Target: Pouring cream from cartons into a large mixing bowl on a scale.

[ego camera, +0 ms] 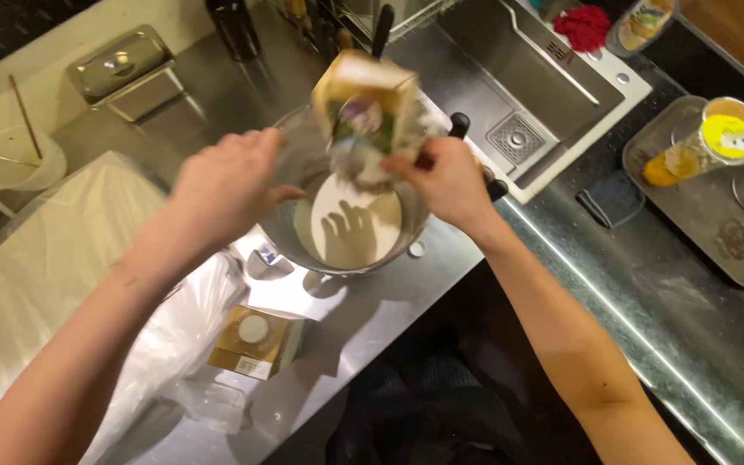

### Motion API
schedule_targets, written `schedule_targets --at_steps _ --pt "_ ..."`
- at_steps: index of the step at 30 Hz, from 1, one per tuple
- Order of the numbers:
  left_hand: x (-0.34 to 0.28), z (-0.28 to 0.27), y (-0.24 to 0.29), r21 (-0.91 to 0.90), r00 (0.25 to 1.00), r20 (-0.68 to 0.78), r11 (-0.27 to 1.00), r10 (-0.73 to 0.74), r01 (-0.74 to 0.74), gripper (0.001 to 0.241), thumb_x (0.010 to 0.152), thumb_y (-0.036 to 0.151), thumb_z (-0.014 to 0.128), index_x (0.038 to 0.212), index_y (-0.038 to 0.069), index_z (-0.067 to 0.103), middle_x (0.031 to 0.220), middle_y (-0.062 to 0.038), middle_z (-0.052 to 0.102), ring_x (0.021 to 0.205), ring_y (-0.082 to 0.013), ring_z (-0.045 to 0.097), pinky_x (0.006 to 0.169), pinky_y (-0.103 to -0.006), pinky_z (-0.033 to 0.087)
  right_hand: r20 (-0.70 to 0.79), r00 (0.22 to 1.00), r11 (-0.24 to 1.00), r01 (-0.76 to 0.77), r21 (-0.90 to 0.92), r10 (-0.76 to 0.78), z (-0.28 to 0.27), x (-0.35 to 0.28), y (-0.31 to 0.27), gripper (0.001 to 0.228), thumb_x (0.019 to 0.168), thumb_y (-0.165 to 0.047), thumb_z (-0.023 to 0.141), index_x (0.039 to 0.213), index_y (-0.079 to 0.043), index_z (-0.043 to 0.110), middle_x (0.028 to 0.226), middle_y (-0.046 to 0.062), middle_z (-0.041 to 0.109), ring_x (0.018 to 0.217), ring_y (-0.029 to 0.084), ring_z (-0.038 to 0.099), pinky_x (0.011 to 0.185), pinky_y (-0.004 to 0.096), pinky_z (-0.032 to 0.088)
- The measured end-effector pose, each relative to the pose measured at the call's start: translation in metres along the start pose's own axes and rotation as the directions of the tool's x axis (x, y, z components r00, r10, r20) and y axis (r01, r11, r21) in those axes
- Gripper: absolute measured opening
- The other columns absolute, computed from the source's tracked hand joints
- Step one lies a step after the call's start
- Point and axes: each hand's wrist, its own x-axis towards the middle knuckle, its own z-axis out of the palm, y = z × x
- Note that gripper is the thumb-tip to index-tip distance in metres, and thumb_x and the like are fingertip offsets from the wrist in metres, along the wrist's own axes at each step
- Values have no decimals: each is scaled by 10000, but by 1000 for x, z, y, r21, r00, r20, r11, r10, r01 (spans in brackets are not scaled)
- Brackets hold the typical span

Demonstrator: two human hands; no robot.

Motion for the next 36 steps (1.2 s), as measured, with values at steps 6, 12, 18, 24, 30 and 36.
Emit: schedule_targets --at_steps 6,12,18,24,30,36 --pt "-73 -44 103 39 981 -42 981 -187 188 587 737 339 786 1170 9 567 956 -147 661 910 -373 664 670 -472 539 161 987 980 57 -188 -26 11 1 8 285 870 -246 802 1028 -9 782 837 117 786 690 128 736 645 289 568" --pt "-61 146 199 -680 985 -73 731 -155 65 443 910 377 767 1187 58 634 1046 -164 747 942 -381 715 741 -435 567 154 988 966 70 -248 -32 21 4 4 327 891 -298 804 979 16 771 776 154 759 652 202 731 621 344 551" --pt "-78 279 301 -971 757 86 117 -648 211 281 976 178 673 1207 19 647 1019 -103 749 728 -165 658 643 -293 552 200 945 921 304 -245 -258 19 13 6 328 880 -266 829 912 48 742 809 182 755 725 245 764 687 357 584" --pt "-77 323 294 -882 681 -40 346 -731 320 402 926 171 698 1276 8 586 1199 -165 659 955 -278 645 858 -375 541 262 948 937 248 -245 -182 21 17 -12 338 842 -291 828 883 37 758 681 193 693 568 293 643 587 394 497" --pt "2 343 201 -461 768 -331 804 -548 375 650 925 225 701 1467 12 413 1455 -296 472 1287 -489 494 1042 -528 438 51 963 934 269 -234 -264 16 24 16 428 828 -359 837 791 53 729 626 166 682 551 255 655 626 382 510" --pt "50 417 143 -268 865 -62 843 -497 465 717 892 338 731 1485 80 421 1274 -248 581 1099 -422 615 876 -489 538 -6 1000 949 -26 314 30 2 15 14 298 897 -252 760 1007 25 760 897 96 783 759 160 735 703 335 627"
